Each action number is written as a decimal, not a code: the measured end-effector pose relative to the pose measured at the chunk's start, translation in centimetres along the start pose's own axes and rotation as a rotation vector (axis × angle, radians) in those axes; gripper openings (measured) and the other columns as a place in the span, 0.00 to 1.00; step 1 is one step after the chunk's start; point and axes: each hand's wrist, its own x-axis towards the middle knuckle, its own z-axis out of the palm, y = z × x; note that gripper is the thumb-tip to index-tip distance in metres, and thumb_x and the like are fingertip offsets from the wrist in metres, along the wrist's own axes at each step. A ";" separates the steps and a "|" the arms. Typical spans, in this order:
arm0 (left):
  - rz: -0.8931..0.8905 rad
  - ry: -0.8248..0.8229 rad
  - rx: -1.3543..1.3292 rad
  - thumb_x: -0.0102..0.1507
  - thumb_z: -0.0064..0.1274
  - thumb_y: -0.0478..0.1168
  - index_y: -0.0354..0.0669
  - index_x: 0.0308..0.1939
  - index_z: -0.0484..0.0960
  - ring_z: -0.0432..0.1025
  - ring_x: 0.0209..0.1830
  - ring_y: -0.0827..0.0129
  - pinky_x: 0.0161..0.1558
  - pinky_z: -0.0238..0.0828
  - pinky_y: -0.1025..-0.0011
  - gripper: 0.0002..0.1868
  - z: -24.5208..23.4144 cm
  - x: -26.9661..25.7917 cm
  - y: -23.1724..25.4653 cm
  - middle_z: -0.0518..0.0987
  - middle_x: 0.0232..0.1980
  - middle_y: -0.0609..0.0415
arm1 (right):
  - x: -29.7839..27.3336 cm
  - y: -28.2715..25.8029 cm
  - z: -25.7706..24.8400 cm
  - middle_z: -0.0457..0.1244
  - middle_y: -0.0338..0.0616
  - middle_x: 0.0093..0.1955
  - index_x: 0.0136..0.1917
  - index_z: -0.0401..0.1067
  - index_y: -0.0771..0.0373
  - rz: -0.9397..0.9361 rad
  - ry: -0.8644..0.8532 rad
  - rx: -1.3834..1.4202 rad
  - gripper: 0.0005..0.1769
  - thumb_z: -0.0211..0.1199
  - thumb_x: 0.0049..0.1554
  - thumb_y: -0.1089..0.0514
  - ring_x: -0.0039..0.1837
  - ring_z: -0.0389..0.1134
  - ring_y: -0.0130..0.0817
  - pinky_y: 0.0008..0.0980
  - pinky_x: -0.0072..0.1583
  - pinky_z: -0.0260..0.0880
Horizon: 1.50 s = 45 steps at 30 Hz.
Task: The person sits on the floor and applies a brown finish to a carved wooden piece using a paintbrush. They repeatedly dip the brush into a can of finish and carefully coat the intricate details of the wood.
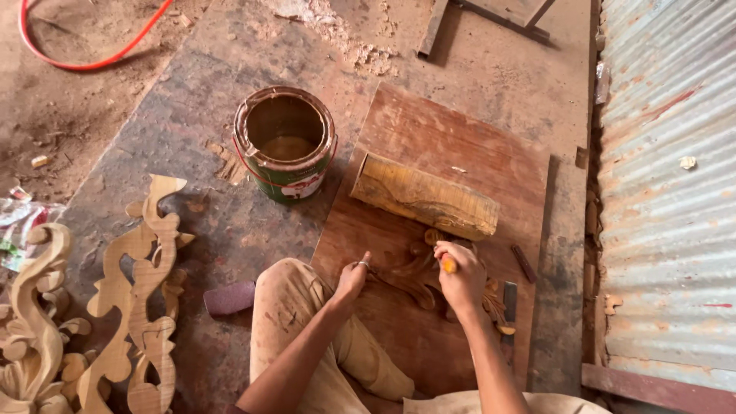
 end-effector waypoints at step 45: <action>-0.111 -0.102 0.021 0.71 0.40 0.60 0.37 0.60 0.76 0.74 0.43 0.67 0.50 0.71 0.64 0.30 -0.6 -7.0 5.8 0.81 0.44 0.52 | 0.5 9.9 -6.4 0.72 0.38 0.58 0.46 0.73 0.58 0.128 -0.018 0.052 0.08 0.64 0.59 0.70 0.58 0.73 0.34 0.37 0.57 0.75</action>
